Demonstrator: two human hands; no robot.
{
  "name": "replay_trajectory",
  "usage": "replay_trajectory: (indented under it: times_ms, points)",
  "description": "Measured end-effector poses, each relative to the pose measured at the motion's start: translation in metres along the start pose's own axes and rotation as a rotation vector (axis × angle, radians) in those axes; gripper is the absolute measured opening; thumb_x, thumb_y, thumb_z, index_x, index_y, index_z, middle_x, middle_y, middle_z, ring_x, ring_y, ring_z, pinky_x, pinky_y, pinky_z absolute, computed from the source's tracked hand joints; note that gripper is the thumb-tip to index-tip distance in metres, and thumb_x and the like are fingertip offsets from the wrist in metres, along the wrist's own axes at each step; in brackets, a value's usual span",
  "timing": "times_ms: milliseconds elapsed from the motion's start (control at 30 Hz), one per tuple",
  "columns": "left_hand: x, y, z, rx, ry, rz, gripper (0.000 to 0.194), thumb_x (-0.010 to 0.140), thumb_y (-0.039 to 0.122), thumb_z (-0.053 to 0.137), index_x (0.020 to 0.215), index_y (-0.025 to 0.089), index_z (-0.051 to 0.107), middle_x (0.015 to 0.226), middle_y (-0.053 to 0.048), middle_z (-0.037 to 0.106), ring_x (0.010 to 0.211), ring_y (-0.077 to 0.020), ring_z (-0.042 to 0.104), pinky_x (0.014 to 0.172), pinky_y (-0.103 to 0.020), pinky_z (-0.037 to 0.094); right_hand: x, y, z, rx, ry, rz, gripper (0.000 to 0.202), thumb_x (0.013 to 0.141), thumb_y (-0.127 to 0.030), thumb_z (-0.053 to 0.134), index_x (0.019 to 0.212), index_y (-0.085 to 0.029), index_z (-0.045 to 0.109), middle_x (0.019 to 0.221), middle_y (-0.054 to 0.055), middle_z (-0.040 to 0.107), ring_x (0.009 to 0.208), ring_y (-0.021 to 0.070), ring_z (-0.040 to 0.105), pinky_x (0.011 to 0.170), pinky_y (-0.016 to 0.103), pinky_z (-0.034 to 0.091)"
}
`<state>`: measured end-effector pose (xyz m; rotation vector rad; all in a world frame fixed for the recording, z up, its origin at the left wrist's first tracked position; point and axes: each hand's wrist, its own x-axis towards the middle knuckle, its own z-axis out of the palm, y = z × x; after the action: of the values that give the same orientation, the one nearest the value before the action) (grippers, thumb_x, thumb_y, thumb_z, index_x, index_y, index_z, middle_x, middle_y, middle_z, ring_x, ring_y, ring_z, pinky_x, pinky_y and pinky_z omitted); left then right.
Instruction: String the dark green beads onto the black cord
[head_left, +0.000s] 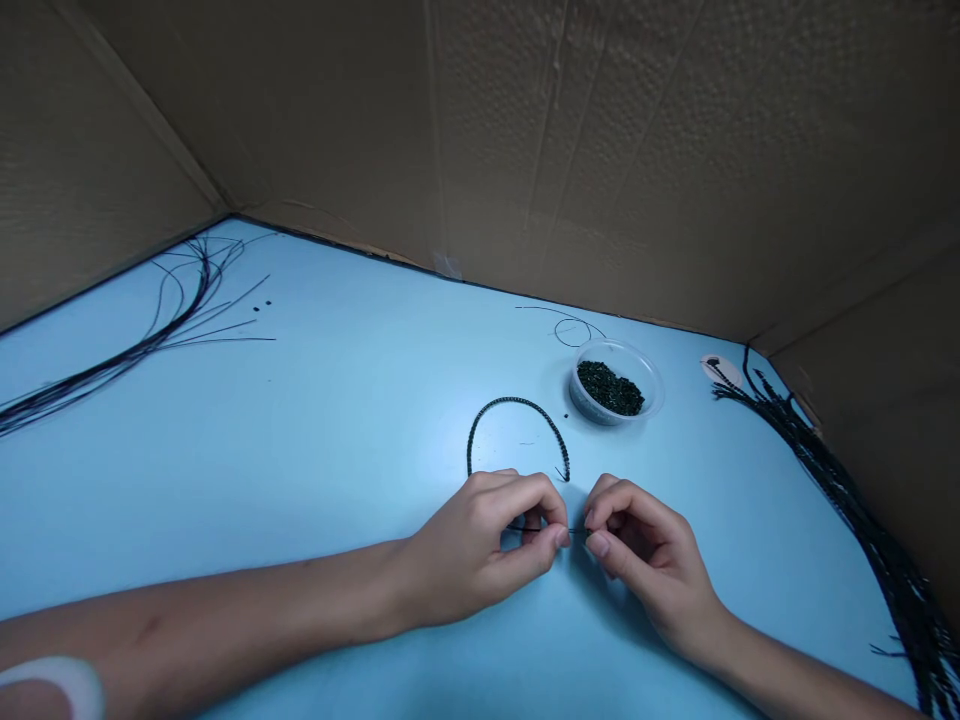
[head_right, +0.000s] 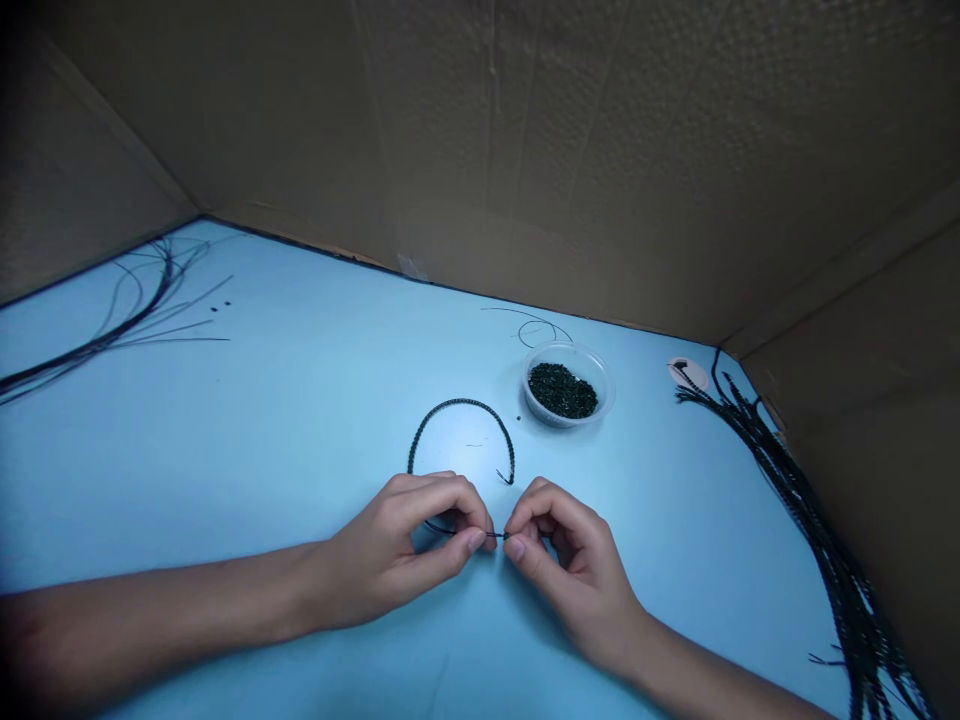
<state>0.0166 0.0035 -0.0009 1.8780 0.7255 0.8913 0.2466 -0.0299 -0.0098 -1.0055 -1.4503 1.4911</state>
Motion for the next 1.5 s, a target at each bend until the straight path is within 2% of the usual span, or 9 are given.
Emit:
replay_trajectory:
  times_ms: [367,767,1067,1500]
  points:
    - [-0.0011,-0.0005,-0.0005,0.006,-0.004,0.002,0.01,0.097,0.015,0.06,0.091,0.014,0.069,0.081,-0.004,0.072,0.073,-0.0138,0.065,0.071,-0.024,0.052,0.0015,-0.0002,0.0029,-0.084,-0.002,-0.019,0.011,0.104,-0.033,0.068,0.097,-0.024,0.069,0.088,0.001,0.057,0.077,0.0157,0.051,0.069,0.029,0.038]
    - [-0.0002,-0.0016,-0.0002,0.023,-0.022,0.009,0.009,0.097,0.016,0.06,0.092,0.016,0.067,0.081,-0.003,0.071,0.072,-0.0139,0.064,0.07,-0.024,0.052,0.0021,-0.0064,0.0076,-0.161,0.015,-0.004,0.017,0.105,-0.035,0.067,0.095,-0.022,0.067,0.085,0.001,0.056,0.074,0.0165,0.051,0.067,0.03,0.039]
    - [-0.0008,-0.0001,-0.0008,0.027,0.011,0.009,0.009,0.096,0.016,0.06,0.092,0.015,0.068,0.081,-0.003,0.072,0.072,-0.0138,0.065,0.07,-0.024,0.052,0.0008,-0.0051,0.0039,-0.089,-0.003,0.058,0.019,0.106,-0.038,0.064,0.097,-0.022,0.065,0.088,0.001,0.054,0.072,0.0151,0.046,0.065,0.029,0.037]
    - [-0.001,-0.0021,-0.0003,0.044,-0.008,0.001,0.009,0.097,0.018,0.059,0.092,0.017,0.067,0.081,-0.003,0.072,0.073,-0.0145,0.065,0.071,-0.025,0.053,0.0009,-0.0033,0.0051,-0.134,0.001,0.035,0.019,0.106,-0.037,0.063,0.097,-0.022,0.067,0.089,0.002,0.056,0.071,0.016,0.048,0.064,0.03,0.038]
